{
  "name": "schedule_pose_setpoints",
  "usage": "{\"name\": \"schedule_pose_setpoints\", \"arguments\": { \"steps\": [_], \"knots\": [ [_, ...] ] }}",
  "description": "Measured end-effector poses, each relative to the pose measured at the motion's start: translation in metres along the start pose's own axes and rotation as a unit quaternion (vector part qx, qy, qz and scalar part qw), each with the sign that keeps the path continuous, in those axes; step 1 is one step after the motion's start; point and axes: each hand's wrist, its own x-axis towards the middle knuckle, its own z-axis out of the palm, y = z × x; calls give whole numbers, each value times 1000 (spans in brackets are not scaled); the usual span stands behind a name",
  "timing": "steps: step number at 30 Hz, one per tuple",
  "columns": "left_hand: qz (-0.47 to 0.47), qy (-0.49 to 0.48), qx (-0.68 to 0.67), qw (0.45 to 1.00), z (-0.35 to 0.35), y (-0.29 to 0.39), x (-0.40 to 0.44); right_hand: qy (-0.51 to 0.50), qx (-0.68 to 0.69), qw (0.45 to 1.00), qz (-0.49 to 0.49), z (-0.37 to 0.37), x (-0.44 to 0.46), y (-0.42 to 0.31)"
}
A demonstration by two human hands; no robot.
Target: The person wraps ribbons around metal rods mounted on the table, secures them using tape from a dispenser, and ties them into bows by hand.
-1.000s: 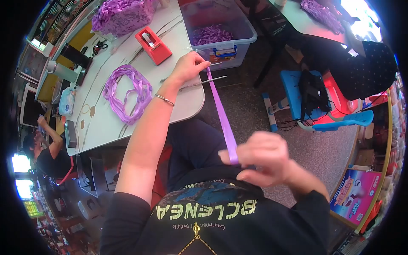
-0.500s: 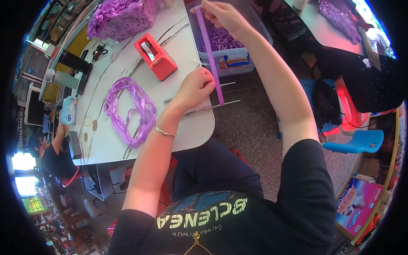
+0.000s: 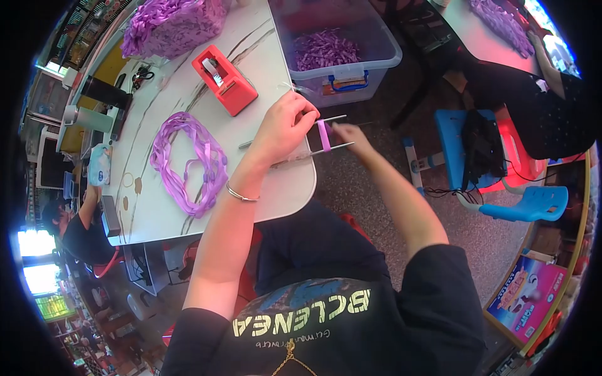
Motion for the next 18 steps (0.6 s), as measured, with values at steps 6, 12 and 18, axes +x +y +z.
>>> {"name": "schedule_pose_setpoints", "arguments": {
  "steps": [6, 12, 18],
  "knots": [
    [2, -16, -20, 1000, -1, -2, 0, -10, 24, 997, 76, 23, -179, -50],
    [-8, -25, -12, 1000, 0, -2, 0, -32, 66, 997, -25, 32, -257, -131],
    [-15, -24, -22, 999, -1, -2, 0, -90, -18, 951, -296, 17, -201, -207]
  ]
}}
